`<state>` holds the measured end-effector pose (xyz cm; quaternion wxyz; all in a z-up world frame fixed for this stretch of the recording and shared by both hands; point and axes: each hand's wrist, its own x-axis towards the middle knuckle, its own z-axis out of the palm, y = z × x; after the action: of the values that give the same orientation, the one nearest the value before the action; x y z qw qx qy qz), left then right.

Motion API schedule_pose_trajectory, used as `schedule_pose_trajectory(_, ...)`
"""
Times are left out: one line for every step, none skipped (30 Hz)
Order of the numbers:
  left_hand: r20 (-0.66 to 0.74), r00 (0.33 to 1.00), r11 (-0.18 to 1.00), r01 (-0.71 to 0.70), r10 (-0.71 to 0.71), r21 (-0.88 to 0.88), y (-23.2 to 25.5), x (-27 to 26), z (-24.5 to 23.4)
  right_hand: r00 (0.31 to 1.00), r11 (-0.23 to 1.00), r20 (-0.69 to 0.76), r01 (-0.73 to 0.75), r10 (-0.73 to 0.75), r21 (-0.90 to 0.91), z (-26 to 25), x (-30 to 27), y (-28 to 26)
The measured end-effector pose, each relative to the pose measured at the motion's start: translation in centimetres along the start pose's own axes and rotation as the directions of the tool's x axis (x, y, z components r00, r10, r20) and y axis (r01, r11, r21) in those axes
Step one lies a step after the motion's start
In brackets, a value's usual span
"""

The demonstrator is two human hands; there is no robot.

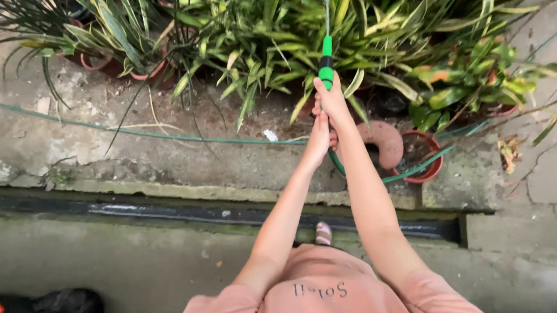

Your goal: Watering various potted plants in a garden using a hose nozzle

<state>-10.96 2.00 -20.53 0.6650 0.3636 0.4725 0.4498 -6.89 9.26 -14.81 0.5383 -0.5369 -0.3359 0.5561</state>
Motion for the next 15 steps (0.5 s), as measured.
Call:
schedule_pose_trajectory(-0.002, 1.0, 1.0, 0.001, -0.001, -0.005, -0.1, 0.4, 0.3, 1.0, 1.0, 0.001, -0.001, 0.001, -0.005, -0.1, 0.0, -0.5)
schedule_pose_trajectory(-0.003, 1.0, 1.0, 0.003, -0.003, -0.001, -0.2, 0.8, 0.5, 1.0, 1.0, -0.009, -0.009, 0.009, -0.007, -0.2, -0.1, -0.9)
schedule_pose_trajectory(-0.006, 1.0, 1.0, 0.009, -0.009, 0.005, -0.6, 1.1, 0.7, 1.0, 1.0, -0.02, -0.02, 0.02, -0.009, -0.3, -0.2, -1.2)
schedule_pose_trajectory(-0.008, 1.0, 1.0, 0.013, -0.013, 0.001, 1.5, -0.7, 1.1, 0.999, 1.0, -0.02, -0.025, 0.025, -0.012, -0.5, -0.6, -1.3)
schedule_pose_trajectory(-0.008, 1.0, 0.999, 0.027, -0.027, 0.028, 3.8, -2.1, 1.6, 0.999, 0.999, -0.01, -0.034, 0.034, -0.014, -0.6, -0.7, -1.7)
schedule_pose_trajectory(-0.008, 0.999, 0.998, 0.041, -0.041, 0.055, 6.2, -3.5, 2.0, 0.999, 0.999, 0.0, -0.043, 0.043, -0.016, -0.6, -0.9, -2.1)
schedule_pose_trajectory(-0.008, 0.999, 0.998, 0.039, -0.039, 0.053, 4.6, -2.5, 1.9, 0.999, 0.999, 0.001, -0.041, 0.041, -0.018, -0.7, -0.9, -2.2)
schedule_pose_trajectory(-0.011, 0.999, 0.997, 0.047, -0.046, 0.061, 2.9, -1.4, 1.8, 0.999, 0.999, -0.003, -0.046, 0.046, -0.013, -0.8, -0.9, -2.4)
schedule_pose_trajectory(-0.014, 0.998, 0.996, 0.055, -0.055, 0.07, 1.2, -0.3, 1.8, 0.999, 0.999, -0.006, -0.051, 0.051, -0.008, -0.9, -1.0, -2.5)
schedule_pose_trajectory(-0.014, 0.998, 0.996, 0.054, -0.053, 0.069, 1.1, 0.0, 2.0, 0.999, 0.999, -0.005, -0.05, 0.05, -0.009, -1.0, -0.9, -2.8)
schedule_pose_trajectory(-0.022, 0.998, 0.996, 0.057, -0.055, 0.072, 0.8, 0.2, 2.2, 0.999, 0.999, 0.001, -0.048, 0.048, -0.008, -1.0, -1.1, -3.0)
schedule_pose_trajectory(-0.029, 0.998, 0.995, 0.059, -0.057, 0.076, 0.6, 0.4, 2.4, 0.999, 0.999, 0.007, -0.046, 0.046, -0.007, -1.0, -1.2, -3.2)
schedule_pose_trajectory(-0.026, 0.998, 0.995, 0.058, -0.056, 0.076, 0.5, 0.5, 2.4, 0.999, 0.999, 0.005, -0.044, 0.044, -0.007, -1.2, -1.0, -3.0)
schedule_pose_trajectory(-0.028, 0.997, 0.99, 0.07, -0.067, 0.12, 0.4, 0.5, 2.4, 0.999, 0.999, 0.003, -0.038, 0.038, 0.005, -1.3, -0.9, -2.8)
schedule_pose_trajectory(-0.031, 0.996, 0.983, 0.082, -0.078, 0.164, 0.4, 0.5, 2.4, 1.0, 0.999, 0.001, -0.032, 0.032, 0.019, -1.4, -0.8, -2.6)
